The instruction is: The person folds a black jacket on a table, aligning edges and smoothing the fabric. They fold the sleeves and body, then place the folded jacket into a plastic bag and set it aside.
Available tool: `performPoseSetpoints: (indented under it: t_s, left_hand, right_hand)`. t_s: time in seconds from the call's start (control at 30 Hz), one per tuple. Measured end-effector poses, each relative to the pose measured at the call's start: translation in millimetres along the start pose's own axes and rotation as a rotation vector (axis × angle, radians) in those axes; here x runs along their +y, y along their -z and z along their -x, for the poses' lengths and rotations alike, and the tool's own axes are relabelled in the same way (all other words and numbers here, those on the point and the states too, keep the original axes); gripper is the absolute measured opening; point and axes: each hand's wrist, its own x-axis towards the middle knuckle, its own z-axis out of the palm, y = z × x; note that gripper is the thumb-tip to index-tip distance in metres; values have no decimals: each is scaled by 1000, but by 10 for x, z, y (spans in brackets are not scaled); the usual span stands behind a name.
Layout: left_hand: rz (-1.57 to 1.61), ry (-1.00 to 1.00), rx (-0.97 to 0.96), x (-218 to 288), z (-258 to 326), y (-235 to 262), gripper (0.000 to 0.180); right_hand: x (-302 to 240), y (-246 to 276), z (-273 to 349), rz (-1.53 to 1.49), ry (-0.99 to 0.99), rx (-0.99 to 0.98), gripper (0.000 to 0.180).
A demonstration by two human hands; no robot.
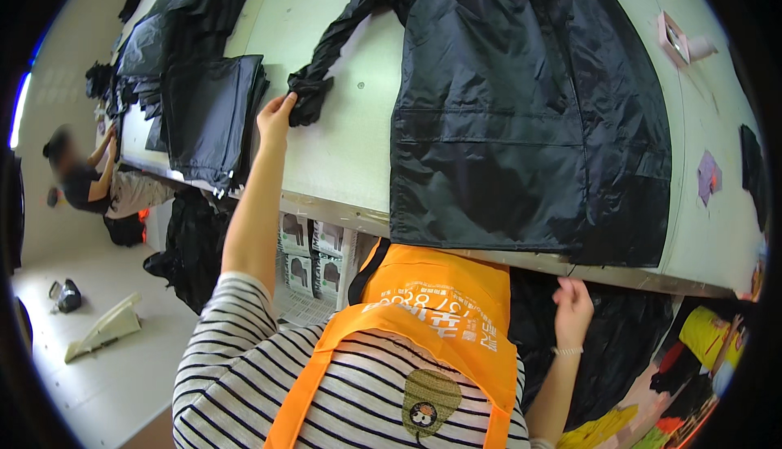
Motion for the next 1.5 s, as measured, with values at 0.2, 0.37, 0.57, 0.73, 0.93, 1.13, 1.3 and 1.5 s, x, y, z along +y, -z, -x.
performPoseSetpoints:
  t_s: [0.2,0.37,0.57,0.73,0.93,1.13,1.3,1.5]
  left_hand:
    - [80,182,-291,848,1203,-108,20]
    - [159,420,-485,1104,1610,-30,17]
    - [-244,-494,-328,828,1490,38,36]
    - [-138,-865,-463,1113,1293,-84,27]
    - [-21,-821,-431,1235,1247,-146,25]
    - [-3,-925,-447,1295,1198,-166,26]
    - [51,-936,-435,1358,1182,-182,28]
    - [17,-960,-406,1368,1152,-142,27]
  right_hand:
    - [-2032,-1802,-370,-154,601,-130,22]
    - [-2448,-2412,-548,-196,754,-182,31]
    - [-2429,-2496,-401,-167,676,-221,20]
    - [-2536,-2442,-270,-217,546,-316,26]
    - [-2633,-2144,-204,-135,684,-190,29]
    - [-2866,-2019,-246,17,783,-287,18]
    - [-2934,-2090,-289,-74,796,-341,17]
    - [-2980,-2133,-299,-64,799,-361,17]
